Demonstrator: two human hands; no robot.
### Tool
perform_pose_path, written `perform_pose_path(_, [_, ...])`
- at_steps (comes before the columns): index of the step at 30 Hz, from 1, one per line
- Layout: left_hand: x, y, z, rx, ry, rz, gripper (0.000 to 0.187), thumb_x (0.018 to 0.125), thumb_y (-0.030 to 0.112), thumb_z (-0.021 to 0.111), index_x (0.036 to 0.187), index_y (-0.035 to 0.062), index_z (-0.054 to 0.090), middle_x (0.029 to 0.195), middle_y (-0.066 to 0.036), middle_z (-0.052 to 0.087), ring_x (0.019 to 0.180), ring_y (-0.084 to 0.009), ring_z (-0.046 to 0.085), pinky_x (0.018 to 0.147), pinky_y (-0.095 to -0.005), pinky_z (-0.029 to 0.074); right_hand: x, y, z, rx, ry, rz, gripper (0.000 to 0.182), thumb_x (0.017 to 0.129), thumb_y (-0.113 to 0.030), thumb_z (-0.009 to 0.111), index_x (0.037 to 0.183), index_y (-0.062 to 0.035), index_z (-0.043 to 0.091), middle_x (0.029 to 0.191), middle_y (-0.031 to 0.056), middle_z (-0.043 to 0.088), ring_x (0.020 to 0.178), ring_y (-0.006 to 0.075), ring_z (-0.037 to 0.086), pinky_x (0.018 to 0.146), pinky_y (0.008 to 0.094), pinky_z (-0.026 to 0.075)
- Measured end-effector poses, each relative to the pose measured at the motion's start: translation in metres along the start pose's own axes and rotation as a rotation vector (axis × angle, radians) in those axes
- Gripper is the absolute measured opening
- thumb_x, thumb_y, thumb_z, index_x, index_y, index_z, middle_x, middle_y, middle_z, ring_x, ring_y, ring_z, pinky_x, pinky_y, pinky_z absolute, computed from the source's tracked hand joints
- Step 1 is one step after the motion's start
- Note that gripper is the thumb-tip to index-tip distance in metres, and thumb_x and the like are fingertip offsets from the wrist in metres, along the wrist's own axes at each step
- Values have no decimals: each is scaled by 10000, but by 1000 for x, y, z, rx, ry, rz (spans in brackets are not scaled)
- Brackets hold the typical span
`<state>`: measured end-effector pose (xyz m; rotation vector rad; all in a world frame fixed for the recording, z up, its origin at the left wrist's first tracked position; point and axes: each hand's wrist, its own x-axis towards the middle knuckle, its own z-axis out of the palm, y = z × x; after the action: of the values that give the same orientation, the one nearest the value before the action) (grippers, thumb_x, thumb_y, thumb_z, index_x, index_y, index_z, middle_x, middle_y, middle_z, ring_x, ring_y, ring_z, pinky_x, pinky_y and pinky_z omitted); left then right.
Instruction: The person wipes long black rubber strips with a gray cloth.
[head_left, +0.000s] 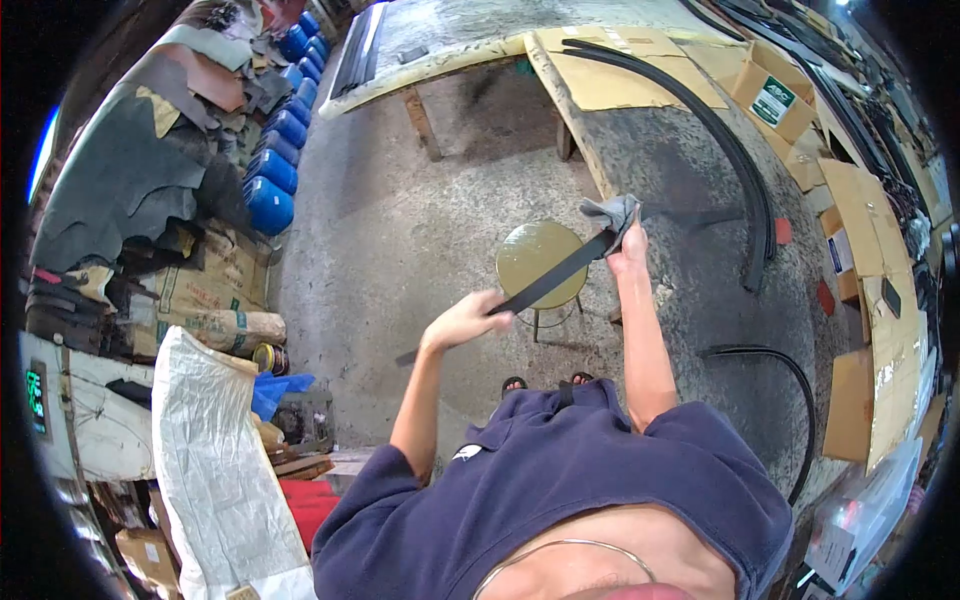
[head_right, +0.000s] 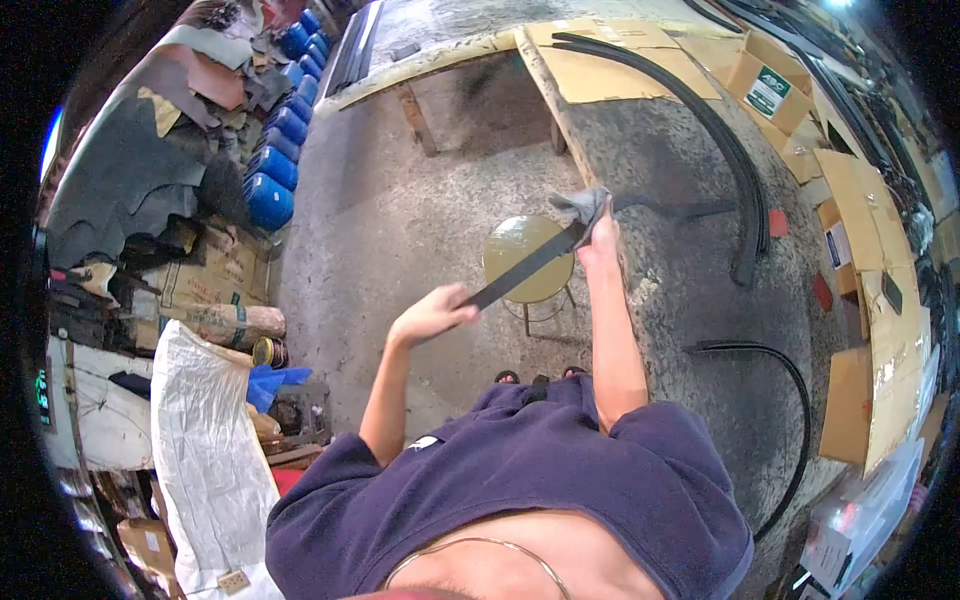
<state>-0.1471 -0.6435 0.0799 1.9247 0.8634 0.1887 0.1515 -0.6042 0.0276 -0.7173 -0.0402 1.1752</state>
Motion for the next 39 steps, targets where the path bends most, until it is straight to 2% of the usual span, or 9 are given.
perform_pose_path(4, [57, 46, 50, -109, 323, -53, 287, 904, 229, 506, 749, -12, 501, 546, -40, 486, 512, -126, 482, 488, -282, 405, -5, -2, 18, -206, -35, -45, 374, 898, -427, 479, 945, -76, 596, 810, 46, 624, 695, 161, 587, 588, 311, 473])
perform_pose_path(10, [-17, 14, 59, -37, 143, 30, 292, 894, 219, 521, 729, -22, 503, 560, -86, 515, 483, -179, 512, 479, -323, 409, 66, -138, -62, 81, 74, -209, 298, 918, -350, 477, 939, -70, 578, 836, 55, 613, 682, 165, 572, 595, 328, 507])
perform_pose_path(13, [-20, 14, 49, -432, -324, -176, 254, 907, 220, 517, 743, 26, 513, 606, -22, 556, 515, -94, 512, 482, -261, 430, 14, -125, -37, -23, 139, -222, 324, 912, -367, 489, 998, -65, 565, 838, 60, 613, 724, 195, 580, 630, 347, 489])
perform_pose_path(17, [45, 84, 69, -940, 8, -76, 239, 948, 237, 429, 844, 37, 510, 616, -19, 515, 506, -103, 502, 465, -257, 440, -15, -45, -4, -124, 111, -99, 304, 900, -367, 515, 947, -76, 588, 838, 40, 612, 736, 181, 583, 618, 358, 477])
perform_pose_path(23, [41, 65, 85, -197, -1, 150, 269, 958, 251, 402, 794, 43, 448, 543, 30, 383, 455, -77, 400, 422, -256, 365, 0, -136, -5, -152, 45, -167, 294, 882, -381, 522, 929, -106, 613, 802, 9, 618, 651, 152, 553, 590, 301, 458])
perform_pose_path(26, [13, 56, 77, -397, -236, -104, 296, 949, 266, 418, 801, 19, 487, 558, 4, 438, 489, -91, 435, 470, -266, 393, 8, -163, -24, -158, 127, -354, 312, 886, -382, 527, 965, -88, 594, 791, 42, 614, 659, 157, 569, 574, 340, 476])
perform_pose_path(30, [46, 54, 85, -484, -439, 157, 366, 934, 325, 442, 816, 0, 561, 686, -69, 596, 559, -135, 556, 564, -295, 457, -41, -99, 20, -281, 164, -309, 323, 879, -346, 566, 922, -28, 604, 797, 36, 603, 696, 156, 572, 611, 341, 480])
perform_pose_path(33, [74, 101, 84, -963, -166, 29, 222, 959, 237, 409, 984, 27, 478, 603, -19, 488, 447, -86, 447, 391, -213, 346, -48, -58, 33, -394, -88, -310, 300, 871, -334, 582, 981, -55, 575, 822, 12, 601, 722, 115, 572, 626, 291, 480])
perform_pose_path(39, [55, 111, 80, -743, -256, 73, 184, 958, 195, 409, 848, 52, 445, 553, 31, 401, 432, -41, 347, 371, -203, 289, -24, -183, 59, -205, 17, -385, 298, 914, -300, 456, 951, -46, 607, 846, 78, 641, 736, 221, 606, 623, 368, 485])
